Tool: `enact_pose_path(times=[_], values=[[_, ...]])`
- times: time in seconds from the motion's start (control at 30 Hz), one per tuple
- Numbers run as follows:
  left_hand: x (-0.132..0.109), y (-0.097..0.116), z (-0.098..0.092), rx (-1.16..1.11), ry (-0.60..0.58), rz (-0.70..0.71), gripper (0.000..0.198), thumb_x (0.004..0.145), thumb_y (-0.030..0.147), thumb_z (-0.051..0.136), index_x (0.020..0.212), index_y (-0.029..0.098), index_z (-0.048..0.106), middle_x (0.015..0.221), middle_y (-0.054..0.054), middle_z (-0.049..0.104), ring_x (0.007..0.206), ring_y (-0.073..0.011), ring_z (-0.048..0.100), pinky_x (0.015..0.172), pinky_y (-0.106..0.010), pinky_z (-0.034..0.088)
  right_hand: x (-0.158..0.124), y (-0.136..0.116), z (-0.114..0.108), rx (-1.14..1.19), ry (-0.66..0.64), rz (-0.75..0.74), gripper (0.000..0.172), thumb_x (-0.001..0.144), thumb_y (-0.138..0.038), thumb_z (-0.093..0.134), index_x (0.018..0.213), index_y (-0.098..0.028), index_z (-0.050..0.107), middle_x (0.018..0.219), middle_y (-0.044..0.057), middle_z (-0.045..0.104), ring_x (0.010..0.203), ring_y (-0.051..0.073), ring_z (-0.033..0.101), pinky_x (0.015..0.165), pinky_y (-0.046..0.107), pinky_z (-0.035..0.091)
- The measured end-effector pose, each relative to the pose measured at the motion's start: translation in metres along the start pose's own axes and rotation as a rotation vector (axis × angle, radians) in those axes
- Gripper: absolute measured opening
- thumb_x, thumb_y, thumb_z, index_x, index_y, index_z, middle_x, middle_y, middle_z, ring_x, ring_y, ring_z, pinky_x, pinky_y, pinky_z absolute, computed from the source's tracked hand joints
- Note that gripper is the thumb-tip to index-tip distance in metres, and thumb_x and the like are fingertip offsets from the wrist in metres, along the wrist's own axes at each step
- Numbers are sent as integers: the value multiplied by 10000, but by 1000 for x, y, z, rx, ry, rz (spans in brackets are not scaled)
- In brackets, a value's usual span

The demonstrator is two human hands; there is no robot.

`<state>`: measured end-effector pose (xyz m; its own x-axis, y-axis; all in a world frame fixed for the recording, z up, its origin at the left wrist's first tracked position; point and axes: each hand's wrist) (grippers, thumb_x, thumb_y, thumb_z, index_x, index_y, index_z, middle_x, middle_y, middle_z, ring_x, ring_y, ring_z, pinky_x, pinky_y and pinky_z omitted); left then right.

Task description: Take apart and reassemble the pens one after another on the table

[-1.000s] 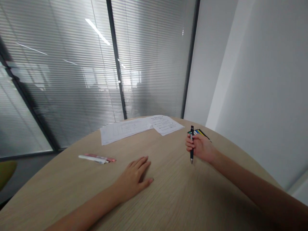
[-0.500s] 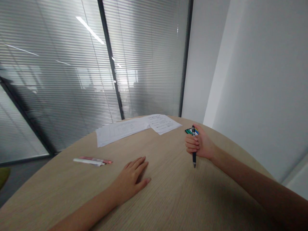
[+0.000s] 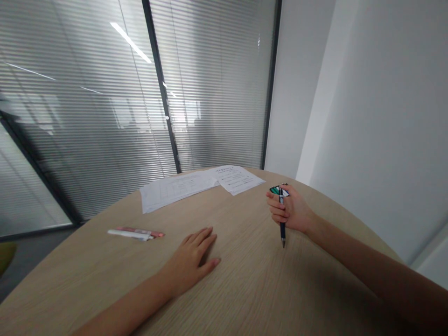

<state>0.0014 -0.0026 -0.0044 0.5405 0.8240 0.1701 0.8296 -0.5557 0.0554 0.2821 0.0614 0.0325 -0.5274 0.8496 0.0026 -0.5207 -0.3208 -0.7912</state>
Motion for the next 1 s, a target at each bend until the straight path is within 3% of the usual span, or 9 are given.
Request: enact_pose_path(times=[0.2, 0.53, 0.8, 1.0], values=[[1, 0, 0, 20, -15, 0, 498, 788, 418, 383, 1187, 122, 418, 1282, -147, 369, 1162, -236, 344, 943, -406, 291, 1, 1, 1, 16, 45, 18, 519, 782, -553, 198, 693, -158, 523, 393, -82, 251, 299, 58, 114, 298, 176, 140], [0, -1, 1, 24, -28, -4, 520, 791, 446, 368, 1198, 124, 407, 1291, -139, 358, 1168, -240, 333, 949, -407, 284, 4, 2, -9, 86, 23, 33, 468, 810, -423, 185, 703, -136, 538, 360, -78, 294, 268, 60, 123, 261, 176, 134], [0, 2, -2, 32, -56, -11, 533, 796, 460, 348, 1200, 116, 405, 1297, -138, 347, 1177, -236, 321, 960, -399, 273, 5, 1, -9, 118, -6, 39, 532, 818, -508, 197, 705, -123, 548, 367, -71, 326, 270, 49, 162, 263, 161, 152], [0, 1, -2, 35, -48, -10, 524, 797, 453, 347, 1201, 124, 402, 1300, -135, 344, 1178, -235, 319, 955, -407, 278, 3, 0, -8, 120, 7, 31, 501, 818, -457, 187, 713, -125, 548, 353, -75, 310, 263, 55, 138, 258, 172, 138]])
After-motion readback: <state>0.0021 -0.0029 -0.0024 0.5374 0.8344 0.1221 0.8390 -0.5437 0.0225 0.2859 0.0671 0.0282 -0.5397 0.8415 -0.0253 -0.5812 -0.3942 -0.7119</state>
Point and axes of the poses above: each hand's wrist, its own x-axis towards the middle knuckle, its own z-axis out of the palm, y = z × x
